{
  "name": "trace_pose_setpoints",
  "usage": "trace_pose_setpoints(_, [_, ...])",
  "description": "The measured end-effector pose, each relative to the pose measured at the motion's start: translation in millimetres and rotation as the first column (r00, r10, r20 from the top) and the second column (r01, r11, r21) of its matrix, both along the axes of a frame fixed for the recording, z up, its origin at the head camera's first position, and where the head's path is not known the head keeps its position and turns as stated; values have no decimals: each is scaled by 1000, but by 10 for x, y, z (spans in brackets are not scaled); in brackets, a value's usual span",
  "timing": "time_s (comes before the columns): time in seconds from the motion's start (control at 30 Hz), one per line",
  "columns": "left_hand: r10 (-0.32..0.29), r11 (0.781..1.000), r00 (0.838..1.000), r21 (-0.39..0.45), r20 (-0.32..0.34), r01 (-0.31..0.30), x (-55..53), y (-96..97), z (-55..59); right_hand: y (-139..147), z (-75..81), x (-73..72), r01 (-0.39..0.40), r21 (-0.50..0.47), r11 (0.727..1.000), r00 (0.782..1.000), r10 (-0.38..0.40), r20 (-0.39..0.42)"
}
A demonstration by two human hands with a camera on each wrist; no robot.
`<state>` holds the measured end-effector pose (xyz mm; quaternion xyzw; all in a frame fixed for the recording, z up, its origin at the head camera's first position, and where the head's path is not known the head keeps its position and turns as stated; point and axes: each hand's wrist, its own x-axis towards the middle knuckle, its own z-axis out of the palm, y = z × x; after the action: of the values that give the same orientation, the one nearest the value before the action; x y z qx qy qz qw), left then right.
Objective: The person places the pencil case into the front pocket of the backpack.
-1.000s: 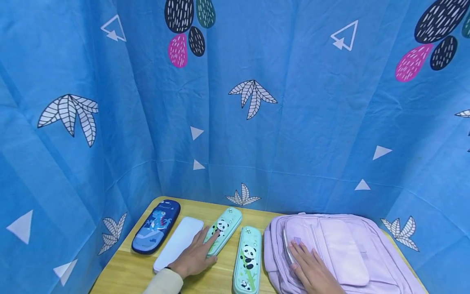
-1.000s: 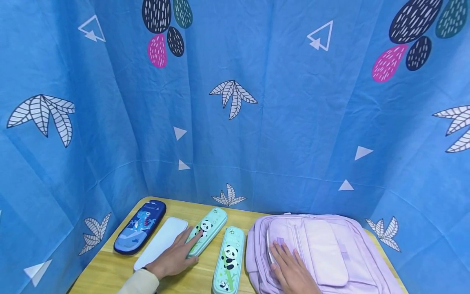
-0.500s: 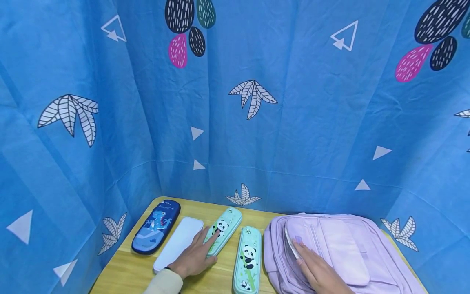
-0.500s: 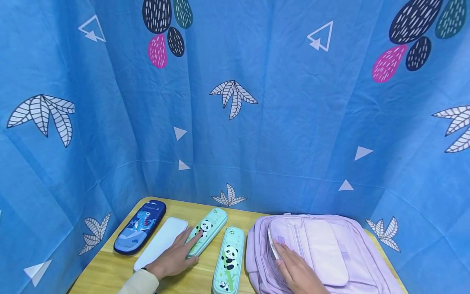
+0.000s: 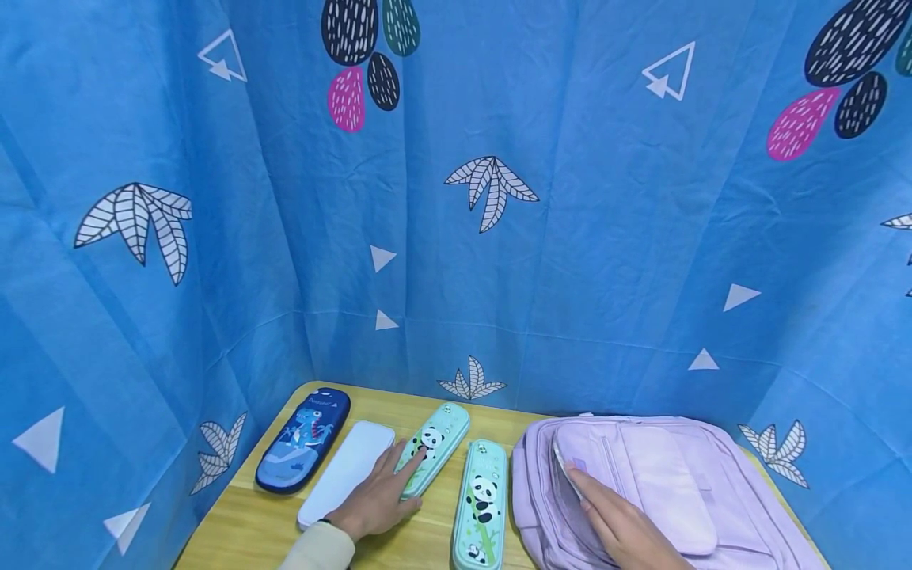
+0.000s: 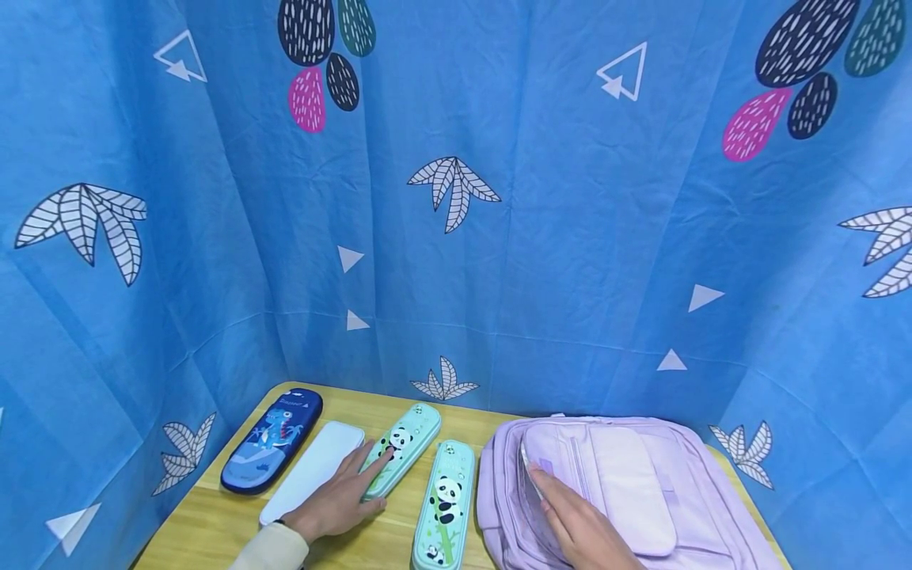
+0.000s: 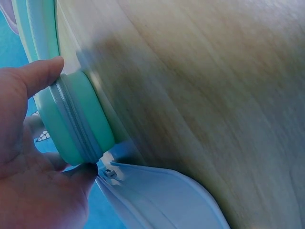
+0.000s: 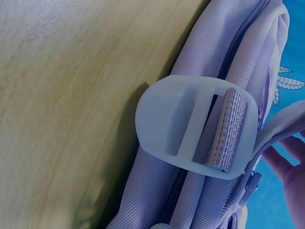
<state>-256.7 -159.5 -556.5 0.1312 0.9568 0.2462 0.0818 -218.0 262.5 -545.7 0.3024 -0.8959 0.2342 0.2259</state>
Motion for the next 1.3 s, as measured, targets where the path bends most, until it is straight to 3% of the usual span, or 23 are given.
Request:
trace_pose_setpoints(0.1, [-5, 1000, 1000, 4, -6, 5, 9, -1, 16, -4, 14, 2, -23, -8, 1000, 1000, 23, -2])
trace_pose_setpoints(0.33, [-5, 1000, 1000, 4, 1, 5, 21, -1, 40, -6, 13, 6, 13, 18, 1000, 1000, -13, 9])
trace_pose_setpoints(0.67, [-8, 1000, 1000, 4, 2, 8, 8, -6, 19, -14, -38, -8, 35, 40, 999, 998, -32, -56])
trace_pose_setpoints(0.9, [-4, 1000, 1000, 7, 1, 4, 7, -15, 10, -27, -34, -3, 98, 83, 992, 995, -99, 18])
trace_pose_setpoints(0.97, [-3, 1000, 1000, 7, 2, 3, 5, -17, 3, -18, -43, -13, 95, 107, 990, 995, -96, 2])
trace_pose_setpoints(1.13, [2, 1000, 1000, 6, 11, -2, -1, -13, 4, 16, -57, -29, 102, 149, 984, 988, -83, -132])
trace_pose_setpoints(1.3, [0, 1000, 1000, 20, 4, 0, -9, -9, 32, 36, 3, -3, 130, 124, 984, 987, -117, -107])
